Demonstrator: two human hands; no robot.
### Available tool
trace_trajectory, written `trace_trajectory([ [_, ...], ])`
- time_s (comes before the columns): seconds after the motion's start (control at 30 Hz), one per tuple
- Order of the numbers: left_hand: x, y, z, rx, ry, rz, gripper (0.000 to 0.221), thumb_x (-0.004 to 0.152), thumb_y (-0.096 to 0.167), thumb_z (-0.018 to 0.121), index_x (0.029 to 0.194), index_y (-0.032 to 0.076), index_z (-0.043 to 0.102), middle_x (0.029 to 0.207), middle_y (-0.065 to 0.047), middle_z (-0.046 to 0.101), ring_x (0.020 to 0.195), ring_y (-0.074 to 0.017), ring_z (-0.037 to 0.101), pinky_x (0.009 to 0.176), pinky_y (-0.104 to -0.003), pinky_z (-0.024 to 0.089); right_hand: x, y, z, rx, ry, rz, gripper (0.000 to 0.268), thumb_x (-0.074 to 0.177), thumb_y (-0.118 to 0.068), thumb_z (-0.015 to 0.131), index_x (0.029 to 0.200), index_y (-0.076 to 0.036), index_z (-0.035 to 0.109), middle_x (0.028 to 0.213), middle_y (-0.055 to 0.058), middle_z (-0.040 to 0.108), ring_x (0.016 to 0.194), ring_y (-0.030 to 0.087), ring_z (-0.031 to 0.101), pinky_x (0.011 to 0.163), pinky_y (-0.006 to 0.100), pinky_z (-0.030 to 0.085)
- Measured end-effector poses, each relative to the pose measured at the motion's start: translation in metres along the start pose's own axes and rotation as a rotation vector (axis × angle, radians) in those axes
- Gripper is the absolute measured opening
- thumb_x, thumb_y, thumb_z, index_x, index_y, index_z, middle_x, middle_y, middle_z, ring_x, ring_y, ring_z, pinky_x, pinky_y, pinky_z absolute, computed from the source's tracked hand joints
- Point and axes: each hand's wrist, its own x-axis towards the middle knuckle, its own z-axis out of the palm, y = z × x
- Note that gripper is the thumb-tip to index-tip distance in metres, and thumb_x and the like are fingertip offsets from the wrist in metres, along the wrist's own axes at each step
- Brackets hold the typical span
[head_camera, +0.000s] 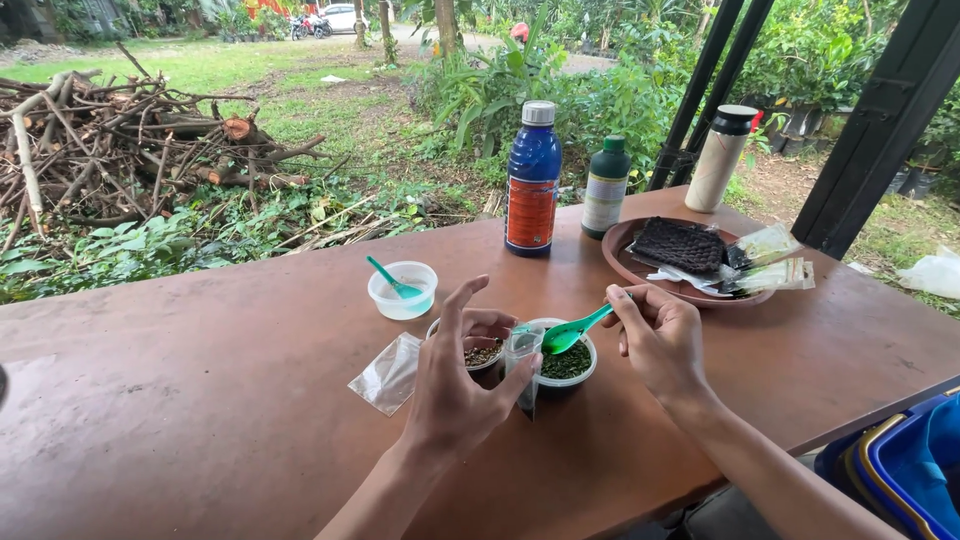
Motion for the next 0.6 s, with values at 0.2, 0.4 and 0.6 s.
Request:
trace_trajectory([
  [0.2, -0.0010, -0.0048, 0.0029, 0.039, 0.056, 0.025, 0.085, 0.074, 0.025, 0.087, 0.145, 0.010, 0.044, 0.100, -0.007, 0.074, 0.087, -0.0175, 0.072, 0.081, -0.030, 0.064, 0.0010, 0.0035, -0.0006, -0.008, -0.002, -0.022, 0.023, 0.101, -0.020, 0.067, 0.085, -0.002, 0.070, 0.067, 0.009, 0.069, 0.041, 0.010, 0.044, 0.042, 0.023, 0.034],
  [0.4, -0.0020, -0.0036, 0.0042, 0.075, 0.098, -0.014, 0.090, 0.070, 0.029, 0.089, 0.145, 0.010, 0.044, 0.095, -0.004, 0.074, 0.080, -0.0159, 0.071, 0.077, -0.030, 0.062, -0.0010, 0.0008, 0.0003, -0.020, -0.015, -0.037, 0.025, 0.102, -0.019, 0.066, 0.084, -0.002, 0.070, 0.067, 0.009, 0.069, 0.042, 0.010, 0.044, 0.042, 0.023, 0.035],
  [0.6, -0.0018, -0.0016, 0.0045, 0.098, 0.105, -0.056, 0.091, 0.068, 0.028, 0.091, 0.145, 0.012, 0.045, 0.093, -0.001, 0.076, 0.081, -0.0143, 0.072, 0.076, -0.030, 0.060, 0.0008, 0.0024, -0.0006, -0.021, -0.002, -0.004, 0.027, 0.101, -0.021, 0.066, 0.082, -0.002, 0.068, 0.069, 0.009, 0.069, 0.042, 0.010, 0.044, 0.043, 0.024, 0.035],
])
